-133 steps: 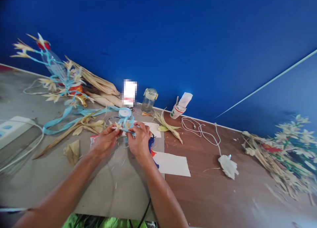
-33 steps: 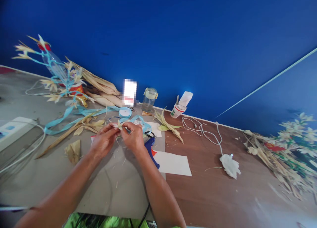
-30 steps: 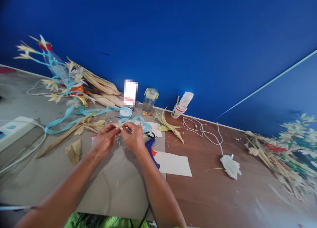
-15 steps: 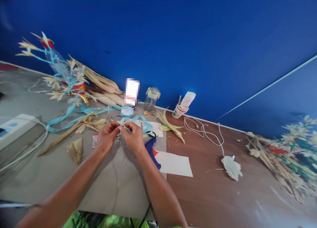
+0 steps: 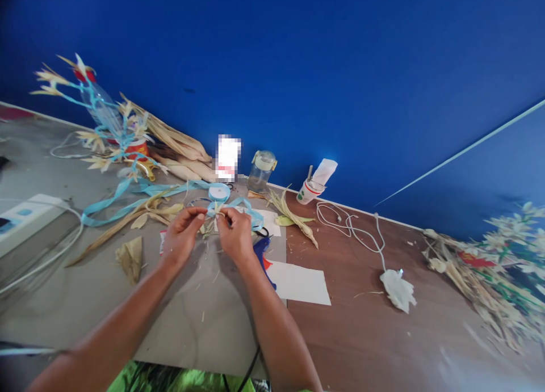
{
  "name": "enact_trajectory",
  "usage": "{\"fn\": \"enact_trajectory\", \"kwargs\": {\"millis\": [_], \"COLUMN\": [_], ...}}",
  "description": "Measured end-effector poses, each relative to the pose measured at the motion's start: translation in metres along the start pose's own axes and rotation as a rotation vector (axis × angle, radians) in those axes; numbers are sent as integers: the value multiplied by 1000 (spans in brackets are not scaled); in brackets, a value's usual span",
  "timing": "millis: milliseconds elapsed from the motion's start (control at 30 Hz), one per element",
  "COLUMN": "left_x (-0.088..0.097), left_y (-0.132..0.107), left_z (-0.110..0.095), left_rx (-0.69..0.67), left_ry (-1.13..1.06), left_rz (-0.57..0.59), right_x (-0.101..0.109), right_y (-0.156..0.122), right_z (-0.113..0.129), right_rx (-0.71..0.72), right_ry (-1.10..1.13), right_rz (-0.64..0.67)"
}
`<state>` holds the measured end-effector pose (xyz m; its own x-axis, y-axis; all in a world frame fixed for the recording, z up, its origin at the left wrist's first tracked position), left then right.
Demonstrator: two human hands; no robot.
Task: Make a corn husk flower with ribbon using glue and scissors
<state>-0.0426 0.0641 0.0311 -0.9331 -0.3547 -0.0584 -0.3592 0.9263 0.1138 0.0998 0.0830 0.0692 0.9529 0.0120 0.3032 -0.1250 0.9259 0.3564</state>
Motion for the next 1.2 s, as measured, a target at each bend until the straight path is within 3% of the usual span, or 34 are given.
{"fn": "enact_trajectory", "kwargs": {"millis": [100,267,433,600,800,933,1067,1200], "left_x": [-1,-21,-24,-24,-21,-17,-18,-16], "left_y": [2,-2,-5,-3,0,2,1,0], "left_z": [4,17,21,21,26,27,21,13], "left_rx": [43,300,429,402,375,341,289,221], "left_ry": [-54,-358,-359,-326,-266,-161,-49,63], "left_rz": [17,239,289,352,345,311,330,303], "right_x": [3,-7,-12,-14,-12,-1,12,2], "right_y": [-5,-19,-24,-25,-23,-15,-1,4], "right_z": [16,30,30,28,18,18,8,-11], "right_rx": [211,505,590,614,562,482,238,-41], "right_ry": [-343,-660,-699,-702,-636,-367,35,175], "right_rz": [-6,-23,-59,-39,37,100,66,184]}}
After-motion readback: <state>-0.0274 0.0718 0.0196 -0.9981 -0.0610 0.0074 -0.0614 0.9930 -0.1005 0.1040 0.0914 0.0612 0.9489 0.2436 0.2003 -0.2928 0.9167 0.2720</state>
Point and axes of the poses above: each hand's wrist, its own y-axis towards the middle knuckle, its own x-axis out of the back of the hand, z = x × y, the point moved 7 cm from there along y, towards the middle knuckle, and after that the axes turned 12 degrees about y, right-handed, at the moved point
